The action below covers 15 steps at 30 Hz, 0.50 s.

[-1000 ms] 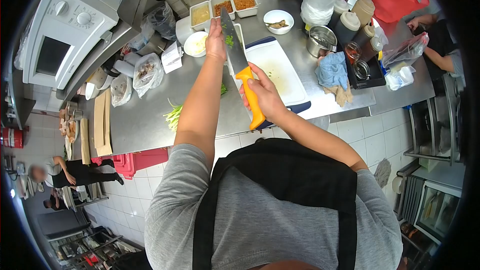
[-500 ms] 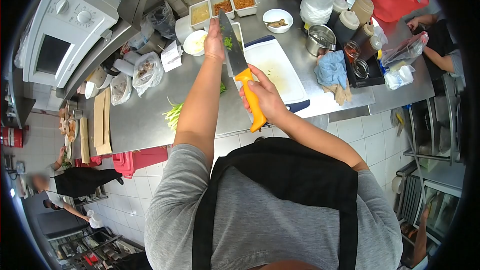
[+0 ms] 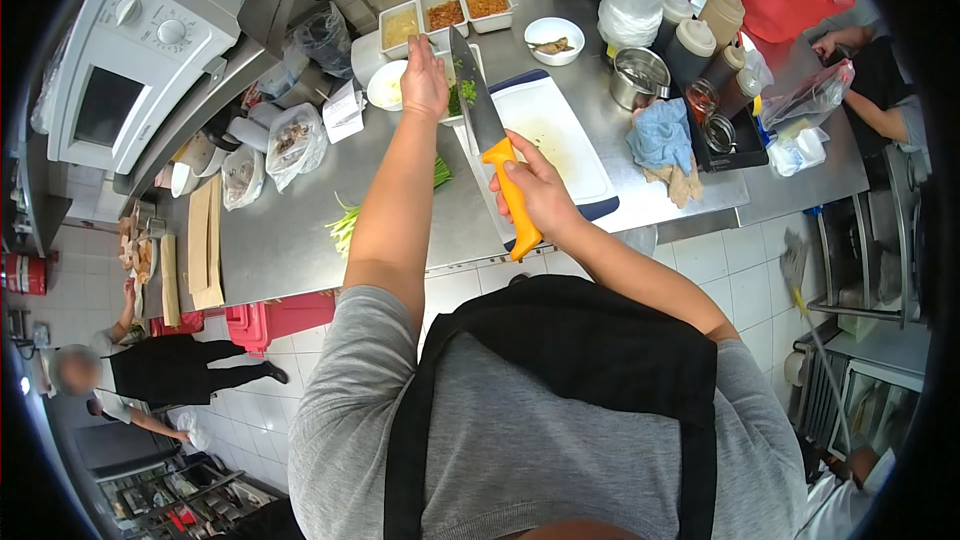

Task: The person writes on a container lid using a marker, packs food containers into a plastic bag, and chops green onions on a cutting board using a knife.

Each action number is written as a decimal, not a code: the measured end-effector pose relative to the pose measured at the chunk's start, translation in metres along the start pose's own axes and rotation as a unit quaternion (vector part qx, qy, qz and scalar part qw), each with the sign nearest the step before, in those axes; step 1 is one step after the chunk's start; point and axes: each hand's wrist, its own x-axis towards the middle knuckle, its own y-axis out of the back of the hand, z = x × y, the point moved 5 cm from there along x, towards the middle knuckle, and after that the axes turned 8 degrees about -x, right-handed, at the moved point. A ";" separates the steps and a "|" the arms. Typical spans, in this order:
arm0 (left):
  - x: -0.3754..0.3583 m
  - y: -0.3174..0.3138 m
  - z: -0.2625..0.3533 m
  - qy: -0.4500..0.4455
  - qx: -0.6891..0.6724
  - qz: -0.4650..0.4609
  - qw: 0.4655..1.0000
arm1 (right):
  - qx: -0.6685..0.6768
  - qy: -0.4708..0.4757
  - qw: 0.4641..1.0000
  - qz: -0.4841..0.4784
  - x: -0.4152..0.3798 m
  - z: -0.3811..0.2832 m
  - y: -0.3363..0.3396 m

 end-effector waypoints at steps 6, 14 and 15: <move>0.004 0.000 0.003 -0.021 -0.018 0.003 1.000 | -0.018 -0.008 1.000 -0.017 -0.003 0.008 -0.003; 0.006 0.004 0.006 -0.056 -0.093 0.061 0.992 | 0.012 0.019 1.000 -0.020 -0.006 0.012 -0.006; 0.006 0.004 0.007 -0.061 -0.095 0.066 0.991 | 0.017 0.025 0.999 -0.026 -0.006 0.011 -0.007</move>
